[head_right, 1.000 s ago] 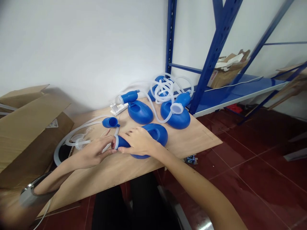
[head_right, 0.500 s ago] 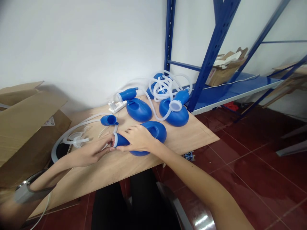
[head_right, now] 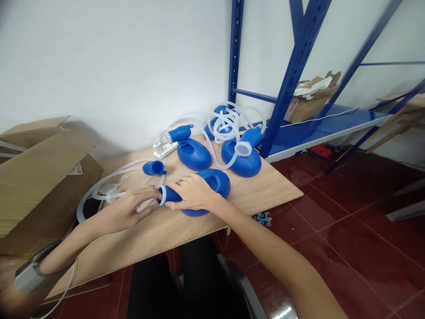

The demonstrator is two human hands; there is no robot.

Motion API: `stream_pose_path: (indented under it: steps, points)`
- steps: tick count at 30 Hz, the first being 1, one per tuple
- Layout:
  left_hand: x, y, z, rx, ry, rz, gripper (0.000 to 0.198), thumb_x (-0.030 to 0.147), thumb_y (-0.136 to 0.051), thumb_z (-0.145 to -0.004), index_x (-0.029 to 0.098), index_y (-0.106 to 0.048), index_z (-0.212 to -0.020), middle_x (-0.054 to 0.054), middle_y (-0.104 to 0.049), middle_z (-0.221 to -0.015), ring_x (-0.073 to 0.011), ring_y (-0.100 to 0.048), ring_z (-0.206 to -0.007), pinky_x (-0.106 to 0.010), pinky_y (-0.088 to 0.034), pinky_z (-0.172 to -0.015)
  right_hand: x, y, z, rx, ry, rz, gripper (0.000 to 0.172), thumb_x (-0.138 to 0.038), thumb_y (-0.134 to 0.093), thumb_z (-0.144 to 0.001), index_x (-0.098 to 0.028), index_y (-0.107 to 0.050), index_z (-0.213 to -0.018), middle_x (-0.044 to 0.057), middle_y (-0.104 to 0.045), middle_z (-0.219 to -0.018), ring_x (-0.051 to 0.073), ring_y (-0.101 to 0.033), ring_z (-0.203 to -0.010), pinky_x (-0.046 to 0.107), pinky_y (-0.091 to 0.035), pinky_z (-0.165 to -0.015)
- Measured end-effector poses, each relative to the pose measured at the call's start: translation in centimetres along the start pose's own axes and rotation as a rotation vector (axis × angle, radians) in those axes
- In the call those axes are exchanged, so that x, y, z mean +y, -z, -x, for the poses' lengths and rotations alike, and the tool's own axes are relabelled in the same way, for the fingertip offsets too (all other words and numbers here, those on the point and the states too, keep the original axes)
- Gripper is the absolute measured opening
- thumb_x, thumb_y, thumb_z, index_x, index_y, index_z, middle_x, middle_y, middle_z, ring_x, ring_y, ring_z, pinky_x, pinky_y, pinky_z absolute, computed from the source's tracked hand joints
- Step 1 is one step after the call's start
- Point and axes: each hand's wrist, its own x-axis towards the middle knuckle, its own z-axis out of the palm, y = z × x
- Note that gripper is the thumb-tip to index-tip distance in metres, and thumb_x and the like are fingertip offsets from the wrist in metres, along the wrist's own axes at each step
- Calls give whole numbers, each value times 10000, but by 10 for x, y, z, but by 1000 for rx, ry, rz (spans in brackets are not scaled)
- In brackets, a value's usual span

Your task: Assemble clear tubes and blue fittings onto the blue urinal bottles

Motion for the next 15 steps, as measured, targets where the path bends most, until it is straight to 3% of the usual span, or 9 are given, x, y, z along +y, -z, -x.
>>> stream_pose_path:
  steps: [4,9,12,15]
  points:
    - [-6,-2,9,39,-137,-113,292,123,-431,-1028,223,-665,-1169,-78,-707,-1165,-237,-648,-1119,-400,-528,-964,2,0,1,11,16,-3,552,-600,-651,-936,-142,-672,-1243,127,-784,-1056,307,-731,-967,396,-490,-851]
    - [-5,-12,17,93,-186,-255,237,170,-469,-1047,208,-676,-1156,-83,-731,-1138,-238,-674,-1089,-460,-508,-1051,-7,7,0,5,-2,-51,664,-741,-673,-859,-169,-660,-1196,118,-787,-1043,328,-734,-1027,463,-466,-991]
    - [1,-21,17,157,-178,-307,217,175,-460,-1044,205,-671,-1082,-67,-743,-1030,-222,-695,-983,-513,-456,-1123,-19,11,-3,-35,-44,-51,615,-744,-637,-884,-166,-633,-1096,100,-784,-931,329,-748,-976,567,-339,-1133]
    - [11,-25,15,186,-143,-240,205,125,-457,-979,201,-645,-1011,-59,-723,-945,-231,-682,-933,-524,-464,-1104,-29,6,-4,-41,-78,-38,508,-634,-716,-881,-171,-614,-1063,92,-784,-913,317,-755,-923,580,-296,-1155]
